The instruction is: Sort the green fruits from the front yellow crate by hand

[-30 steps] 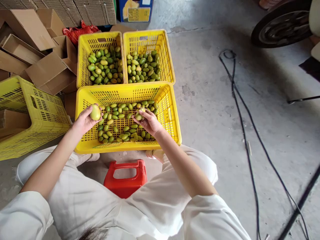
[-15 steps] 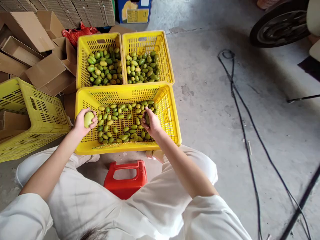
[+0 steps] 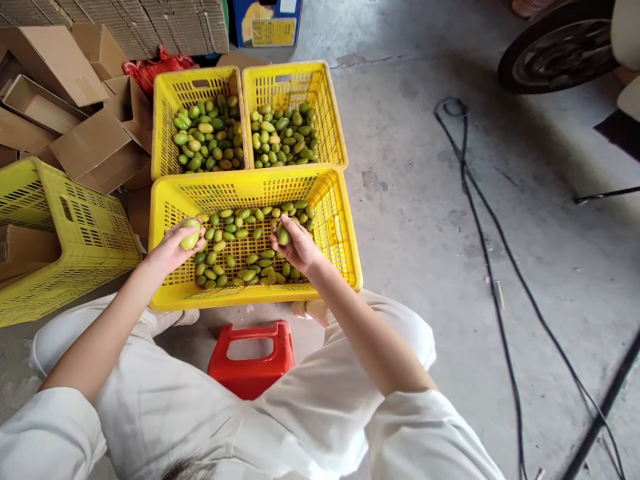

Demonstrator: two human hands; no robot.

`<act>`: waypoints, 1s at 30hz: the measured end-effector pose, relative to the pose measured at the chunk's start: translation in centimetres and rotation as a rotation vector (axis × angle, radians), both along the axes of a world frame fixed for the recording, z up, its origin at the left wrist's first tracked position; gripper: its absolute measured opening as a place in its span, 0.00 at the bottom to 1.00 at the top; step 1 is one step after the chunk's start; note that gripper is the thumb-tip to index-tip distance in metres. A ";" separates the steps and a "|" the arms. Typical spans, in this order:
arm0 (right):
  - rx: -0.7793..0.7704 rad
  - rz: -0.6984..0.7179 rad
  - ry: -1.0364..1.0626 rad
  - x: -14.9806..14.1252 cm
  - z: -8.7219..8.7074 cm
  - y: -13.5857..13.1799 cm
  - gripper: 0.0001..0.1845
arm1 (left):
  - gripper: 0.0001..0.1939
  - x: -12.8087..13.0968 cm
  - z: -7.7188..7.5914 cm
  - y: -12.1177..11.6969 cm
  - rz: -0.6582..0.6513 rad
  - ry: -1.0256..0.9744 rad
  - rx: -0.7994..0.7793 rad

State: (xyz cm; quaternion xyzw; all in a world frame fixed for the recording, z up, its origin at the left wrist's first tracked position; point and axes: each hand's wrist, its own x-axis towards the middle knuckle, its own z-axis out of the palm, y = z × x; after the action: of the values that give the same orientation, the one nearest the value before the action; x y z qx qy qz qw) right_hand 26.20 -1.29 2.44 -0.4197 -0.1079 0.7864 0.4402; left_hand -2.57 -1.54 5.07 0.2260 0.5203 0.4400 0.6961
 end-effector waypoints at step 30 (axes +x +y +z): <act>0.032 0.093 -0.021 0.1 0.3 -0.3 0.25 | 0.12 0.1 1.0 -0.1 0.018 -0.065 -0.088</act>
State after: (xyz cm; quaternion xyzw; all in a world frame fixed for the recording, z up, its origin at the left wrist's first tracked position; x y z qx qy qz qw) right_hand 26.31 -1.57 2.70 -0.4152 -0.1445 0.7998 0.4086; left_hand -2.42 -1.65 6.05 0.1763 0.5183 0.4302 0.7178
